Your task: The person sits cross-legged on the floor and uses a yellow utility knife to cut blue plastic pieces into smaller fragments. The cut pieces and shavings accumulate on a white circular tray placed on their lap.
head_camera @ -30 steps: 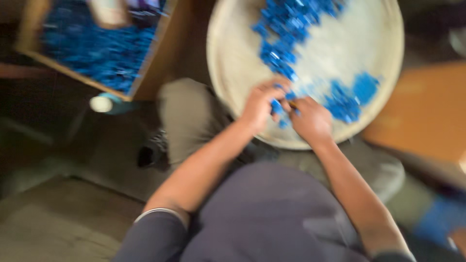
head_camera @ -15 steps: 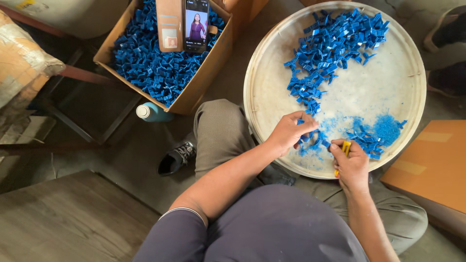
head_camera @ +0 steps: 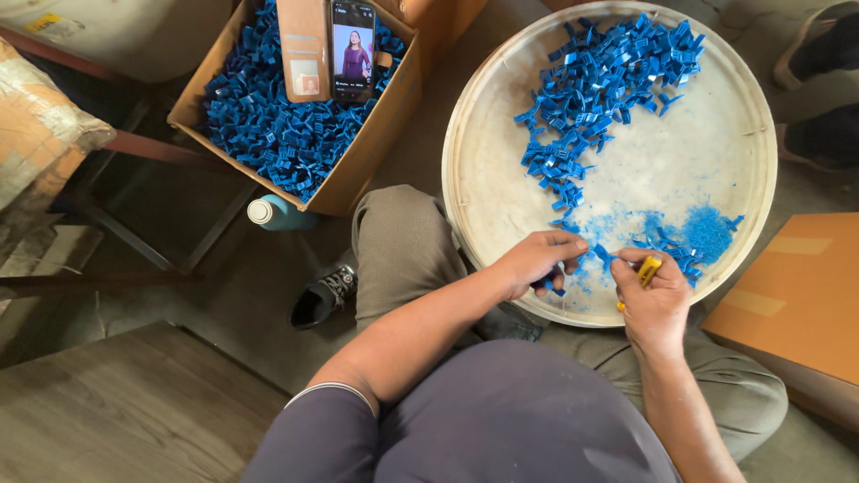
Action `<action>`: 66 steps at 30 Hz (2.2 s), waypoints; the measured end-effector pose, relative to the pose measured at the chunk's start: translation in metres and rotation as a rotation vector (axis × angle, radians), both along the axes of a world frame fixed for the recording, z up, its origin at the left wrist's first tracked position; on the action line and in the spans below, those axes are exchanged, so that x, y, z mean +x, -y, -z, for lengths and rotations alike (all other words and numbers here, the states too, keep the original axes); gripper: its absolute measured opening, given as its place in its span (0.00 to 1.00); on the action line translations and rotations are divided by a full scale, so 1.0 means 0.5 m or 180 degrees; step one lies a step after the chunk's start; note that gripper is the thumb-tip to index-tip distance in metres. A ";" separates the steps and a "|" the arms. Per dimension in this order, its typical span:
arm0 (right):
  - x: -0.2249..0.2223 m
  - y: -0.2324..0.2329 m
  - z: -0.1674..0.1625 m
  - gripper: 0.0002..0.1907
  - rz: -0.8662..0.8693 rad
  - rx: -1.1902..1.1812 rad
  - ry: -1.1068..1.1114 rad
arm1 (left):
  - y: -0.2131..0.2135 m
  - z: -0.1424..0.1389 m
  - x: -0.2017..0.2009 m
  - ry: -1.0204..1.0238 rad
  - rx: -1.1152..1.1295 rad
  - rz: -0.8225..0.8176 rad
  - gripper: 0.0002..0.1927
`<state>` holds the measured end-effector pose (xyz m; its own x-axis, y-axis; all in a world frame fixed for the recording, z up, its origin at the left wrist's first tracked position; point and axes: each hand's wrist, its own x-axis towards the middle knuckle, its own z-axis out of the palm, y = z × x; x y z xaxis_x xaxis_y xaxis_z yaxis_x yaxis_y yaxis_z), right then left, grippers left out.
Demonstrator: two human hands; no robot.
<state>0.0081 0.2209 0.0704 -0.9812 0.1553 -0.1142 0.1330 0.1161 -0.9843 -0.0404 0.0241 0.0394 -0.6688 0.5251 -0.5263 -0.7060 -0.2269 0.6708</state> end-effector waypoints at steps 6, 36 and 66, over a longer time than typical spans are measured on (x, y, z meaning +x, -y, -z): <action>0.006 0.046 -0.016 0.08 -0.0391 0.1393 -0.0547 | -0.011 0.023 0.012 -0.0025 0.0494 -0.0091 0.19; 0.020 -0.087 0.063 0.09 0.0700 -0.1288 0.0057 | 0.005 0.017 0.014 -0.2635 -0.1361 -0.0173 0.06; 0.100 -0.124 0.118 0.07 0.0181 -0.2008 0.0684 | -0.073 0.038 0.044 -0.3404 -0.4096 0.1059 0.07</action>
<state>0.0582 0.2829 0.0114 -0.9188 0.0454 -0.3921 0.3226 -0.4861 -0.8122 -0.0184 0.0604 0.0202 -0.9367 0.3312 -0.1133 0.2459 0.8529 0.4605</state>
